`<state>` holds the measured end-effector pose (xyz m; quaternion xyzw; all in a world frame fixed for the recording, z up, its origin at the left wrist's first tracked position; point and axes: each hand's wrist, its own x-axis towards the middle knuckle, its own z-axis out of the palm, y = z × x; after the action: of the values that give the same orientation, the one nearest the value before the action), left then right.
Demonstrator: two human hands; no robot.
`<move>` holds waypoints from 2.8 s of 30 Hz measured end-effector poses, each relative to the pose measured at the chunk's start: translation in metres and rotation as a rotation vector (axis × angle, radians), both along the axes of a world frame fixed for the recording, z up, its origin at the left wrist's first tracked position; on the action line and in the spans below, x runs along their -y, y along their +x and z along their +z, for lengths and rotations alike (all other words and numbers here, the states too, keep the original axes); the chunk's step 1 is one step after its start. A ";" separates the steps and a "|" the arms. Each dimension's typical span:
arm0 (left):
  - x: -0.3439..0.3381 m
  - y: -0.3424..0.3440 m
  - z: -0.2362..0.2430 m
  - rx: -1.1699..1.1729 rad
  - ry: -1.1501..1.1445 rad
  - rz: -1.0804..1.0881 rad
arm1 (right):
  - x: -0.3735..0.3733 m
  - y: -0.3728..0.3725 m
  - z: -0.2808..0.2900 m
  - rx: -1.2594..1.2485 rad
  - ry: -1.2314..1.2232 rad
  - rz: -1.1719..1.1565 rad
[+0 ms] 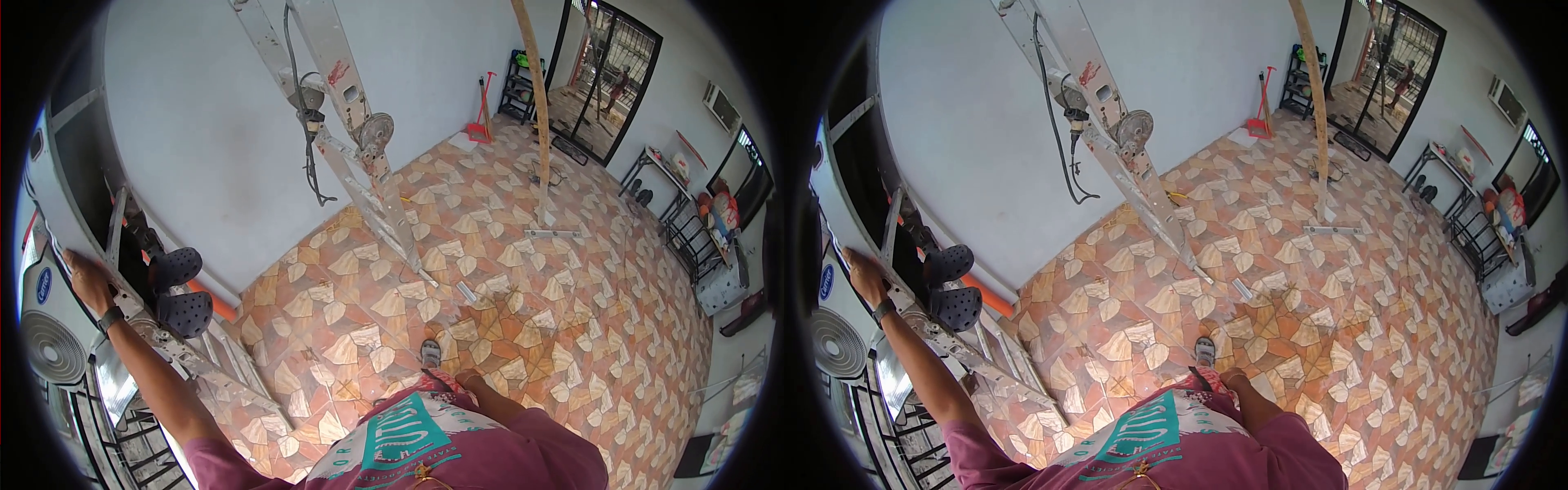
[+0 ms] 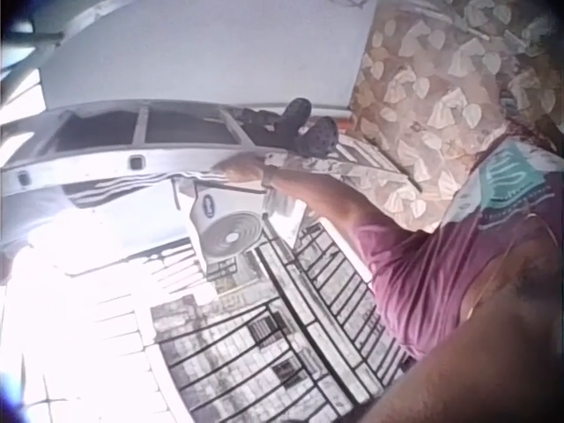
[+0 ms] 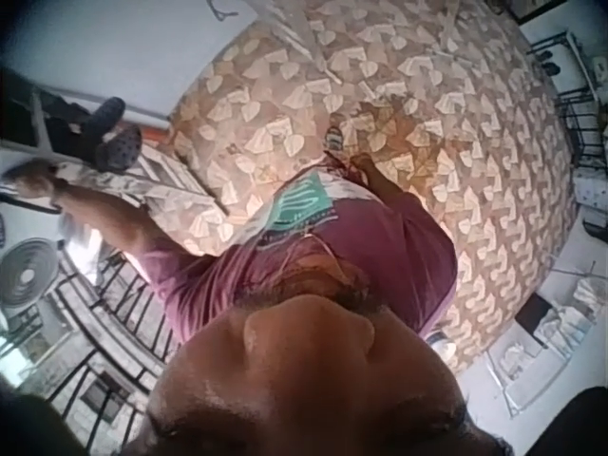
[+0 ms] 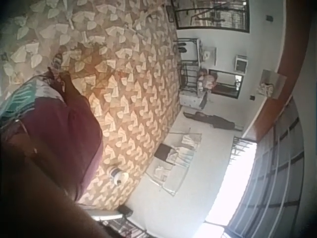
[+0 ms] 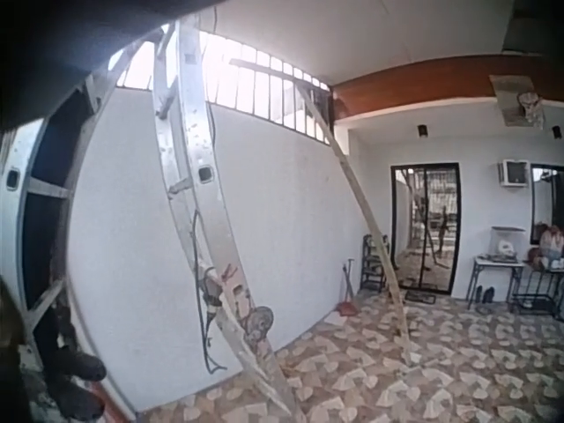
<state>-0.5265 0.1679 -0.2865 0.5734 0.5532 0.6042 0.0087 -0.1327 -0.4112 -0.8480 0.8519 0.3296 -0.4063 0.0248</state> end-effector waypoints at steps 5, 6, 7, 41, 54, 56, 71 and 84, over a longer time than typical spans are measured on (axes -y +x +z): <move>0.021 0.018 0.005 0.009 0.138 -0.020 | 0.000 -0.006 0.009 0.068 0.034 0.047; 0.021 0.017 0.006 0.020 0.104 -0.027 | 0.003 -0.005 -0.001 0.132 0.049 0.136; 0.023 0.017 0.006 0.030 0.071 -0.034 | 0.002 -0.005 0.000 0.129 0.048 0.143; 0.045 0.033 0.008 0.028 0.183 0.042 | -0.435 0.132 0.575 0.499 1.576 -0.229; 0.034 0.023 0.003 0.046 0.162 0.010 | -0.435 0.125 0.576 0.619 1.601 -0.296; 0.034 0.025 0.004 0.024 0.236 0.008 | -0.437 0.130 0.574 0.608 1.616 -0.277; 0.039 0.026 0.005 0.054 0.228 -0.013 | -0.441 0.131 0.572 0.615 1.652 -0.252; 0.047 0.039 0.008 0.197 0.301 -0.198 | -0.438 0.136 0.574 0.665 1.574 -0.303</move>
<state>-0.4879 0.1212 -0.2788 0.5582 0.3939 0.7294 0.0364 0.0038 0.0271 -0.2745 0.7305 0.3736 0.2112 -0.5312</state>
